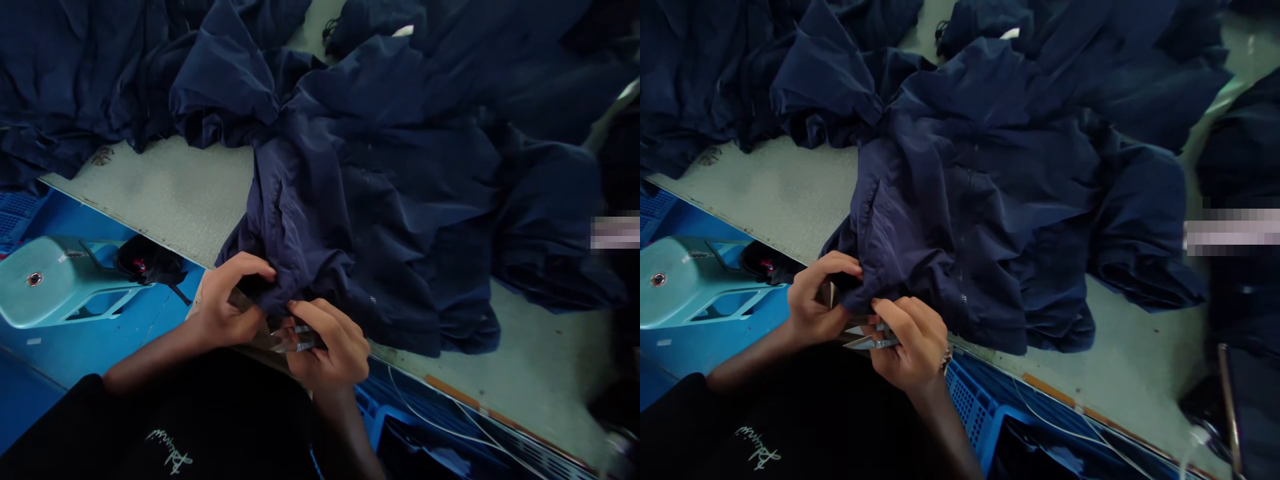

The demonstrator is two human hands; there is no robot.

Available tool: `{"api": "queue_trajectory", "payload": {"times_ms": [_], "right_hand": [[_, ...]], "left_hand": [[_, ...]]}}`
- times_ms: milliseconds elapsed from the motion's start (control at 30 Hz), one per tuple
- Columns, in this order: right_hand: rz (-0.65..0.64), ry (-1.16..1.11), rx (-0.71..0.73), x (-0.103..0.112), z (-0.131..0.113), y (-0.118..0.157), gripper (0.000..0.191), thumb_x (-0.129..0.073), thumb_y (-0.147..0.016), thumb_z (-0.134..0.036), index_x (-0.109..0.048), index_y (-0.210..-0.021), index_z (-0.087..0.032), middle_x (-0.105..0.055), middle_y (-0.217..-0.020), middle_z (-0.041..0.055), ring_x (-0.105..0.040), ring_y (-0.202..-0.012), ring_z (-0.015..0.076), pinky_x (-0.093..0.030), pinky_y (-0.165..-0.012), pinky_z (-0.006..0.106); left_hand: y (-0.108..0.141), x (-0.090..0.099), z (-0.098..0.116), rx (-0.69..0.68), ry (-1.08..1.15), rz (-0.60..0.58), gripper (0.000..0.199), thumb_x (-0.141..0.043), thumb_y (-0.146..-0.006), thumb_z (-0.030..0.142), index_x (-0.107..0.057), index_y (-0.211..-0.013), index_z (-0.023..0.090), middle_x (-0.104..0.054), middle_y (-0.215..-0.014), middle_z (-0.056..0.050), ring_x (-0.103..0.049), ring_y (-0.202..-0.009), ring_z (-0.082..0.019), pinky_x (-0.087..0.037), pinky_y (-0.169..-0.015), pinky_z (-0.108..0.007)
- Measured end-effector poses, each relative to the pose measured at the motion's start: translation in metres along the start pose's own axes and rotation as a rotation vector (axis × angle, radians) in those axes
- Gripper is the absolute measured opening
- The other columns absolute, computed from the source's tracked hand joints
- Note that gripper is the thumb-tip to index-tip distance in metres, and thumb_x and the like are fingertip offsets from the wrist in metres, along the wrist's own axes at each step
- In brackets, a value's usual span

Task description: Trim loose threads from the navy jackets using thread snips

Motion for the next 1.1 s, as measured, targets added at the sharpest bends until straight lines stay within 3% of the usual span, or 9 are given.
{"api": "queue_trajectory", "payload": {"times_ms": [133, 233, 367, 533, 633, 767, 900, 967, 1100], "right_hand": [[-0.048, -0.035, 0.039, -0.005, 0.0, 0.0, 0.028, -0.073, -0.084, -0.01, -0.071, -0.11, -0.022, -0.067, -0.073, -0.0001, -0.06, -0.059, 0.0144, -0.047, -0.053, 0.028], [-0.071, -0.048, 0.071, -0.006, -0.002, -0.002, 0.032, -0.07, -0.083, -0.006, -0.072, -0.11, -0.025, -0.067, -0.074, -0.0013, -0.059, -0.06, 0.0135, -0.046, -0.055, 0.028], [-0.124, 0.003, 0.172, -0.007, -0.011, -0.005, 0.032, -0.067, -0.084, -0.004, -0.073, -0.109, -0.023, -0.063, -0.07, -0.0022, -0.05, -0.056, 0.012, -0.038, -0.054, 0.03], [-0.173, 0.004, 0.213, -0.005, -0.016, -0.002, 0.031, -0.069, -0.087, -0.011, -0.073, -0.115, -0.022, -0.064, -0.073, -0.0011, -0.053, -0.058, 0.0129, -0.039, -0.055, 0.033], [-0.095, -0.071, 0.07, 0.003, -0.008, -0.002, 0.035, -0.076, -0.086, -0.017, -0.072, -0.12, -0.023, -0.071, -0.084, 0.002, -0.063, -0.067, 0.0158, -0.05, -0.059, 0.033], [0.048, -0.038, -0.071, 0.012, 0.0, -0.007, 0.033, -0.076, -0.085, -0.018, -0.074, -0.117, -0.027, -0.074, -0.108, 0.0074, -0.07, -0.079, 0.0193, -0.059, -0.063, 0.035], [0.055, -0.087, -0.066, 0.007, -0.002, -0.014, 0.036, -0.076, -0.085, -0.017, -0.074, -0.119, -0.027, -0.075, -0.122, 0.0089, -0.075, -0.09, 0.0227, -0.063, -0.07, 0.038], [0.014, -0.168, -0.063, 0.002, -0.002, -0.017, 0.038, -0.075, -0.084, -0.013, -0.074, -0.12, -0.027, -0.076, -0.122, 0.0084, -0.076, -0.094, 0.023, -0.064, -0.075, 0.038], [-0.059, -0.315, -0.132, -0.002, 0.002, -0.023, 0.032, -0.076, -0.085, -0.012, -0.075, -0.115, -0.024, -0.076, -0.113, 0.0069, -0.075, -0.092, 0.0203, -0.062, -0.076, 0.034]], "left_hand": [[-0.001, -0.009, -0.006, 0.236, 0.306, -0.252, 0.042, -0.071, -0.085, 0.03, -0.071, -0.126, 0.021, -0.074, -0.116, -0.011, -0.072, -0.104, -0.026, -0.06, -0.093, -0.039], [-0.001, -0.012, -0.01, 0.409, 0.499, -0.335, 0.042, -0.067, -0.092, 0.049, -0.074, -0.121, 0.02, -0.076, -0.112, -0.012, -0.073, -0.102, -0.027, -0.061, -0.088, -0.039], [-0.006, -0.01, -0.016, 0.535, 0.376, -0.373, 0.029, -0.081, -0.087, 0.042, -0.076, -0.105, 0.02, -0.075, -0.098, -0.007, -0.073, -0.09, -0.021, -0.06, -0.078, -0.032], [-0.015, -0.012, -0.011, 0.405, 0.409, -0.402, 0.01, -0.084, -0.085, 0.025, -0.078, -0.091, 0.02, -0.066, -0.092, -0.004, -0.066, -0.085, -0.015, -0.055, -0.075, -0.027], [-0.016, -0.005, -0.009, 0.274, 0.412, -0.237, 0.009, -0.087, -0.083, 0.025, -0.079, -0.084, 0.022, -0.063, -0.105, -0.005, -0.065, -0.095, -0.016, -0.057, -0.081, -0.031], [-0.011, 0.008, 0.0, 0.078, 0.242, -0.051, 0.011, -0.087, -0.084, 0.032, -0.078, -0.08, 0.026, -0.066, -0.121, -0.008, -0.065, -0.11, -0.023, -0.058, -0.092, -0.044], [-0.015, 0.01, 0.012, -0.139, 0.099, -0.077, 0.015, -0.079, -0.091, 0.041, -0.076, -0.082, 0.029, -0.076, -0.111, -0.007, -0.068, -0.107, -0.028, -0.057, -0.092, -0.055], [-0.02, 0.01, 0.014, -0.208, 0.1, -0.083, 0.018, -0.076, -0.093, 0.039, -0.073, -0.08, 0.028, -0.078, -0.097, -0.004, -0.07, -0.095, -0.025, -0.055, -0.095, -0.057], [-0.024, 0.006, 0.001, -0.158, 0.212, -0.07, 0.021, -0.075, -0.095, 0.04, -0.07, -0.08, 0.026, -0.078, -0.088, -0.001, -0.067, -0.082, -0.019, -0.053, -0.09, -0.051]]}}
Point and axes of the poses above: each hand's wrist, its own y-axis away from the middle knuckle, its own x-axis out of the back of the hand, z = x × y, the point moved 7 cm from there along -y, towards the middle knuckle
